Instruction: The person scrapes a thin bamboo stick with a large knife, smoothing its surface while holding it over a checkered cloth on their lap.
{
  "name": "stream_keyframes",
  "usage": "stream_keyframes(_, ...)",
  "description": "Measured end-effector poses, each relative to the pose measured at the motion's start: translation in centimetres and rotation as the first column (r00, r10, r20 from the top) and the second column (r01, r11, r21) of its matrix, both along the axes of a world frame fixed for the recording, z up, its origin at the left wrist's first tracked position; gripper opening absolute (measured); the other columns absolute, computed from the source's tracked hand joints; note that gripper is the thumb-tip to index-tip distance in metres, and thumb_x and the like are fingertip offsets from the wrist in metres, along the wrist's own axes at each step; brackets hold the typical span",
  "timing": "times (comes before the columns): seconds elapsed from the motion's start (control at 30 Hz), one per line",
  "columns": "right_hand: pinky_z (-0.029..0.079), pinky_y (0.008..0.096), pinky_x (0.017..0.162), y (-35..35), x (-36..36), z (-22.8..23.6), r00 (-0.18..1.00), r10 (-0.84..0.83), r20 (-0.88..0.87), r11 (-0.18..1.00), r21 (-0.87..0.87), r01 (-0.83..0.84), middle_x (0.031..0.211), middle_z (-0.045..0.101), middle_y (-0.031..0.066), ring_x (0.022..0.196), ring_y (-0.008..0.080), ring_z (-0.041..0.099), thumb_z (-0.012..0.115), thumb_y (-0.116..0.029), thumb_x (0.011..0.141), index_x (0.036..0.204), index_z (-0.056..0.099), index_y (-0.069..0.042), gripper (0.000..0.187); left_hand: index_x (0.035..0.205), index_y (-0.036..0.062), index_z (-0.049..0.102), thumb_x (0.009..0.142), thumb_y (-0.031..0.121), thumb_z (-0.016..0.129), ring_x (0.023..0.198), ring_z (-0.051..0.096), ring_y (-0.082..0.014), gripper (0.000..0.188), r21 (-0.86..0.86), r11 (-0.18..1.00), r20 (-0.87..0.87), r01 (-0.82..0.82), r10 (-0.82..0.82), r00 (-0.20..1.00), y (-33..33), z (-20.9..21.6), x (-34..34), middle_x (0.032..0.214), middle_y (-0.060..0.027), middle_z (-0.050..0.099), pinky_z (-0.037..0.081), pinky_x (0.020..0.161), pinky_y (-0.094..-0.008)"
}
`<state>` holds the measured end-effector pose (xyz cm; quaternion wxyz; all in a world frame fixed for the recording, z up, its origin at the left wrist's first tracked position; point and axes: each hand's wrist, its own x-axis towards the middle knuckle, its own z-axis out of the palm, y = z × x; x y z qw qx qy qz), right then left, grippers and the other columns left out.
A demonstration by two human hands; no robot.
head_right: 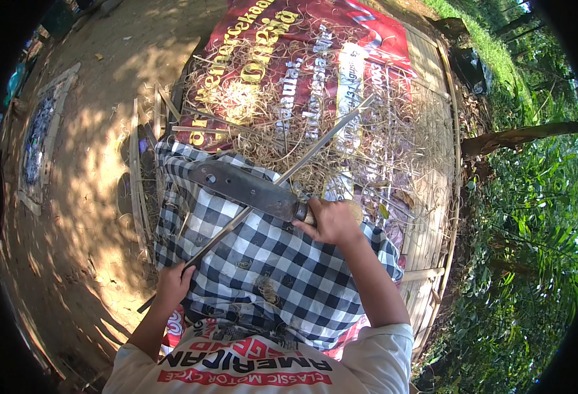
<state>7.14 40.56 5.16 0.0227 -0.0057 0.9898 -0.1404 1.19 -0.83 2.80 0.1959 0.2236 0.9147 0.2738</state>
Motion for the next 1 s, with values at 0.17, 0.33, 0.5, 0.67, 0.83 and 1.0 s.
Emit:
stream_keyframes(0.17,0.05,0.0451,0.056,3.9,-0.7,0.0,0.969,-0.228,0.098,0.97,0.104,0.218,0.063,0.063,0.0165,0.061,0.0356,0.065,0.06,-0.057,0.087,0.088,0.059,-0.001,0.056,0.073,0.0019,0.056,0.091,0.027,0.066,0.057,0.057,-0.0436,0.032,-0.009,1.0,-0.021,-0.007,0.007,1.0,-0.5,-0.4,0.3,0.06,-0.0215,0.056,0.043,0.05,-0.0484)
stream_keyframes(0.33,0.05,0.0475,0.061,14.7,0.8,1.6,0.758,-0.624,0.19,0.767,-0.037,0.641,0.066,0.064,0.0224,0.066,0.0406,0.065,0.059,-0.05,0.091,0.086,0.062,0.004,0.054,0.071,0.002,0.055,0.091,0.027,0.065,0.057,0.057,-0.0436,0.033,-0.009,0.999,-0.025,0.043,-0.043,0.999,0.0,0.4,-0.9,0.06,-0.0202,0.057,0.043,0.05,-0.0477)
stream_keyframes(0.5,0.05,0.05,0.067,13.9,0.7,1.1,0.79,-0.609,0.068,0.793,0.017,0.609,0.07,0.064,0.0252,0.07,0.0443,0.064,0.063,-0.05,0.088,0.083,0.061,0.002,0.053,0.072,0.0021,0.056,0.091,0.028,0.064,0.057,0.058,-0.0428,0.034,-0.033,0.999,0.032,0.039,-0.038,0.999,-0.2,0.7,-1.1,0.059,-0.02,0.057,0.043,0.05,-0.0474)
stream_keyframes(0.67,0.051,0.0497,0.066,9.4,-0.1,1.2,0.852,-0.499,0.158,0.857,-0.054,0.512,0.069,0.064,0.0244,0.07,0.0438,0.065,0.063,-0.052,0.088,0.086,0.06,0.002,0.054,0.073,0.0019,0.058,0.091,0.029,0.065,0.056,0.058,-0.042,0.033,-0.029,0.999,-0.018,0.032,-0.033,0.999,-0.4,0.2,-0.5,0.059,-0.0202,0.056,0.043,0.05,-0.0469)
stream_keyframes(0.83,0.053,0.0483,0.064,5.5,-0.4,1.7,0.96,-0.203,0.191,0.969,0.177,0.17,0.069,0.066,0.0204,0.066,0.0405,0.066,0.063,-0.055,0.085,0.098,0.058,-0.001,0.056,0.073,0.0012,0.058,0.092,0.03,0.063,0.058,0.058,-0.0435,0.035,-0.035,0.999,0.023,0.01,-0.009,1.0,-0.8,0.2,-0.6,0.058,-0.0217,0.055,0.043,0.05,-0.0471)
stream_keyframes(1.0,0.053,0.047,0.06,14.3,1.6,2.2,0.822,-0.568,-0.036,0.804,0.192,0.563,0.068,0.066,0.0216,0.065,0.0391,0.067,0.065,-0.056,0.083,0.091,0.062,0.001,0.057,0.079,-0.0003,0.062,0.093,0.029,0.062,0.06,0.057,-0.045,0.033,-0.043,0.999,0.036,0.031,-0.03,0.999,-0.1,1.2,-0.7,0.062,-0.024,0.056,0.043,0.051,-0.0472)
